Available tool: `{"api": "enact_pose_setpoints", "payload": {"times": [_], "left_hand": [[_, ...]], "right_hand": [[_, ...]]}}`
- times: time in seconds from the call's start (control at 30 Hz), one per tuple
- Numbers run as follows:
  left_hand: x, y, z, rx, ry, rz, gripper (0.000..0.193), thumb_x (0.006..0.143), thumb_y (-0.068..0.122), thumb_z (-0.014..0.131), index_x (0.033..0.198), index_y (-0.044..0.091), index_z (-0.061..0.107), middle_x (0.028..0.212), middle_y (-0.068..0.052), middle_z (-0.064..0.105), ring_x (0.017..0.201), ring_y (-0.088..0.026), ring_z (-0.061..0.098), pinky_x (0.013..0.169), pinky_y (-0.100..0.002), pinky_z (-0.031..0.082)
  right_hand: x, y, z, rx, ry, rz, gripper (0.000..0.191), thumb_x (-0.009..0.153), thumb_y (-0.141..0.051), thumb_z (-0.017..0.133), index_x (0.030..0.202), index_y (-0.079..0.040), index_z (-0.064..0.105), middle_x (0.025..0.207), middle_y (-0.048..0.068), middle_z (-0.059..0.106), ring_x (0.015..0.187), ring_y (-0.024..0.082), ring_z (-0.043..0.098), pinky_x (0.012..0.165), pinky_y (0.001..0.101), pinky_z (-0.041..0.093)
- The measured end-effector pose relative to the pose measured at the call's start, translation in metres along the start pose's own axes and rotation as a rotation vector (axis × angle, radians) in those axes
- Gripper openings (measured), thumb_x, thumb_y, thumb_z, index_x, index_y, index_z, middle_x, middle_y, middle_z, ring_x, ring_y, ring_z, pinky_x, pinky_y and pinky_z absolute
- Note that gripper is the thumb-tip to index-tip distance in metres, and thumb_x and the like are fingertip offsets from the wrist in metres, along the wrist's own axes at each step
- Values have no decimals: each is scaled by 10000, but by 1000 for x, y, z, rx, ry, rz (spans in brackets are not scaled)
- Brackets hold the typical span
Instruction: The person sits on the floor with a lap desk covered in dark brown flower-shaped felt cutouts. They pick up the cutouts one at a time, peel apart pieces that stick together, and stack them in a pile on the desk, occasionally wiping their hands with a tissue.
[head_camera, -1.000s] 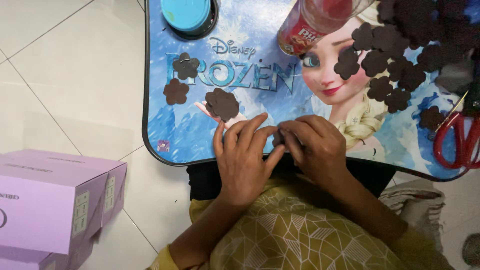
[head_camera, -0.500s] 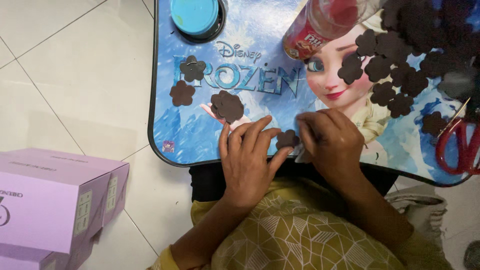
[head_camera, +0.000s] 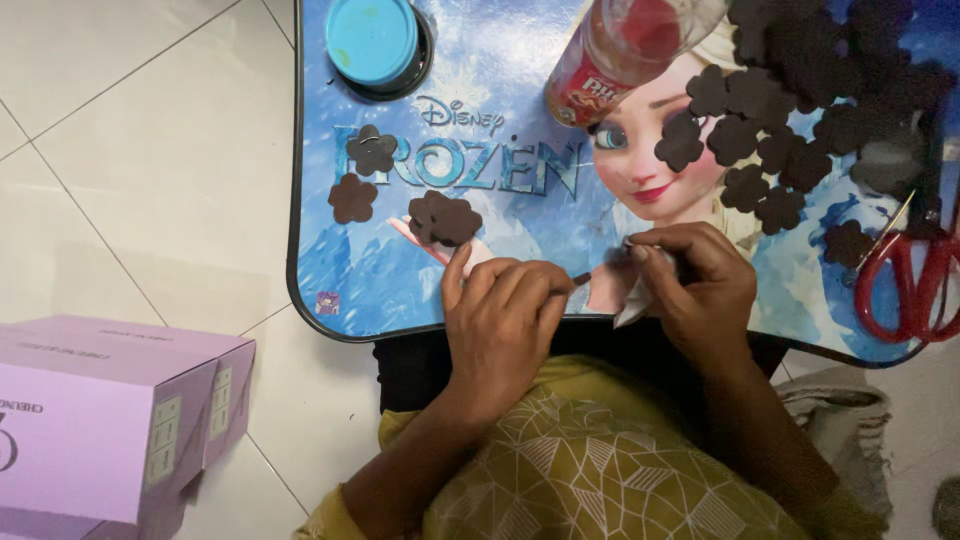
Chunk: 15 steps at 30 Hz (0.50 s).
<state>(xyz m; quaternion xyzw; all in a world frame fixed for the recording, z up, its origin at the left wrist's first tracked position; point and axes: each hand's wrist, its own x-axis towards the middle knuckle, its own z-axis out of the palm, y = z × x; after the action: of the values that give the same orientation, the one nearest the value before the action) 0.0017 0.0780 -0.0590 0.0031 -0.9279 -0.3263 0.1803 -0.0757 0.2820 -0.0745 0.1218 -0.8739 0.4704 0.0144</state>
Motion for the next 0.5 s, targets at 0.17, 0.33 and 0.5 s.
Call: {"api": "enact_pose_setpoints", "payload": {"times": [0.17,0.33,0.5], "left_hand": [[4,-2,9,131,7,205,182,906,196,805,1077,239,761,1104,109,692,1058,-133,623,1253,-582,277],[-5,-6,-3,11,-96,247,338,868,335,816,1165,183,754,1222,52,691,1128,-197,605,1200,-656,230],[-9,-11,-2,95,-75,238,355,907,327,809,1204,143,748,1312,35,668,1160,-203,598,1207,-639,276]], "right_hand": [[-5,9,-5,79,10,-51,103,976,-9,741,1080,-10,746,1036,86,723,941,154,676,842,278,527],[-1,0,-6,-42,-38,-123,124,938,4,756,1058,-28,757,1025,94,745,921,181,697,815,297,534],[-2,-13,0,-26,-103,-55,142,934,-27,748,1072,-56,760,1019,74,727,865,176,719,754,296,556]]}}
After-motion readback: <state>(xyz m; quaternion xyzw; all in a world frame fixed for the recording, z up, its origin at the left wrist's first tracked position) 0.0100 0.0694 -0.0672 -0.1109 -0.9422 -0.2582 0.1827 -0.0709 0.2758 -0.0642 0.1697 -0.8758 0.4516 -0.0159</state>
